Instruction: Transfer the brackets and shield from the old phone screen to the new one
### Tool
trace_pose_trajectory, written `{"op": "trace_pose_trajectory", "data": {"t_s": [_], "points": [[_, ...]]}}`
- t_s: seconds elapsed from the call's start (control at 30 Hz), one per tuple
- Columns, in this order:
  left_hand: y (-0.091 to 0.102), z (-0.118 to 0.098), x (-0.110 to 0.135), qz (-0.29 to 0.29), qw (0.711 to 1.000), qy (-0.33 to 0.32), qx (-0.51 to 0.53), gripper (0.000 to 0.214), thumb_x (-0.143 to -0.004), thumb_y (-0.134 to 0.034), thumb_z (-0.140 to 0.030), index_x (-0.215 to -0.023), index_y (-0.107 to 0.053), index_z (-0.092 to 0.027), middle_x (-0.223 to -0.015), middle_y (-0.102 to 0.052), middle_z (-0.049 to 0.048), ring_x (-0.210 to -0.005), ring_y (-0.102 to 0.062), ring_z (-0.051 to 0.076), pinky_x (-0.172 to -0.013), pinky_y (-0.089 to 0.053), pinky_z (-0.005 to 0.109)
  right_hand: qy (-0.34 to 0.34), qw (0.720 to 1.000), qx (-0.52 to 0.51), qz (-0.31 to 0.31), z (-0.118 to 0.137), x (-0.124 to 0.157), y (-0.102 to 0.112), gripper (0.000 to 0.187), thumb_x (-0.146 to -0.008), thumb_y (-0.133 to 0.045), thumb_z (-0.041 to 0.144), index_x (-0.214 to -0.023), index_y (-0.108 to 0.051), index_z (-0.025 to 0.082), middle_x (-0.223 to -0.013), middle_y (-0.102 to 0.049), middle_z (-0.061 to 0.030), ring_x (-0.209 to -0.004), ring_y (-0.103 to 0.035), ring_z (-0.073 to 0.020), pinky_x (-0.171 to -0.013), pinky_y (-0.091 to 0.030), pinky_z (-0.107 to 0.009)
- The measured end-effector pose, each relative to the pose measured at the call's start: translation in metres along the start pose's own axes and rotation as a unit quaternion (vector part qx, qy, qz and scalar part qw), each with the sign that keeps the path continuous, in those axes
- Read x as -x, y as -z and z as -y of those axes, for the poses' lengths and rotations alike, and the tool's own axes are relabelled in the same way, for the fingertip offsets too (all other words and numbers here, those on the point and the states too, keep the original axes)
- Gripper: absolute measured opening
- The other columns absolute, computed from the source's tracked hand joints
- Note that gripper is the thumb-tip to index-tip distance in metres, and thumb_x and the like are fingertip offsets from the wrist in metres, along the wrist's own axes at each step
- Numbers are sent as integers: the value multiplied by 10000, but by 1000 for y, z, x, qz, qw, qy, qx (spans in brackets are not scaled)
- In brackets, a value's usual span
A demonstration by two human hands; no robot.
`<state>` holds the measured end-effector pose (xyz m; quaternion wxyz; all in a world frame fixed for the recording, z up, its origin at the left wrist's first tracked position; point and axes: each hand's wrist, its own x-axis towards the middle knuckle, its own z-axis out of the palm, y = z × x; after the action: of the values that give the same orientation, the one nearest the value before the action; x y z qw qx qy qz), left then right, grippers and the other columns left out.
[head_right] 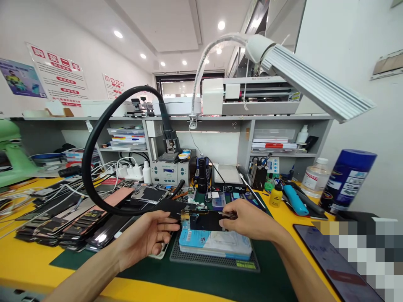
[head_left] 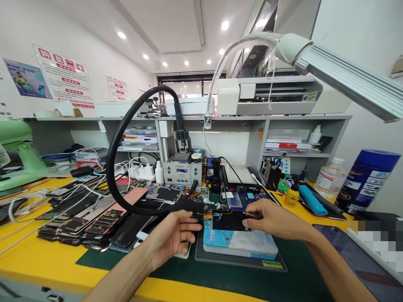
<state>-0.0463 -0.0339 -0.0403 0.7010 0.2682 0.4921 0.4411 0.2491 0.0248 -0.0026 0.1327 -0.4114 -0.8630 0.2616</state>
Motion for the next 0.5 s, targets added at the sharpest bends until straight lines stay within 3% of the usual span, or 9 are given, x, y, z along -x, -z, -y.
{"op": "trace_pose_trajectory", "data": {"t_s": [0.33,0.5], "points": [[-2,3,11,-21,995,-27,-95,320,-841,-565,-365,-1040,-601,-117,-960,-653,77,-573,-577,116,-379,-435,223,3,1000,-6,10,3,2,2,371,-909,-557,401,-636,-405,200,-623,-311,54,-569,-285,-116,-516,-204,-279],[-11,5,21,-48,954,-146,-259,150,-821,-586,-315,-844,-613,-170,-647,-517,-32,-430,-334,85,-354,-247,217,3,1000,-10,11,4,3,3,350,-899,-570,383,-636,-436,195,-613,-332,55,-566,-307,-113,-513,-222,-267]]}}
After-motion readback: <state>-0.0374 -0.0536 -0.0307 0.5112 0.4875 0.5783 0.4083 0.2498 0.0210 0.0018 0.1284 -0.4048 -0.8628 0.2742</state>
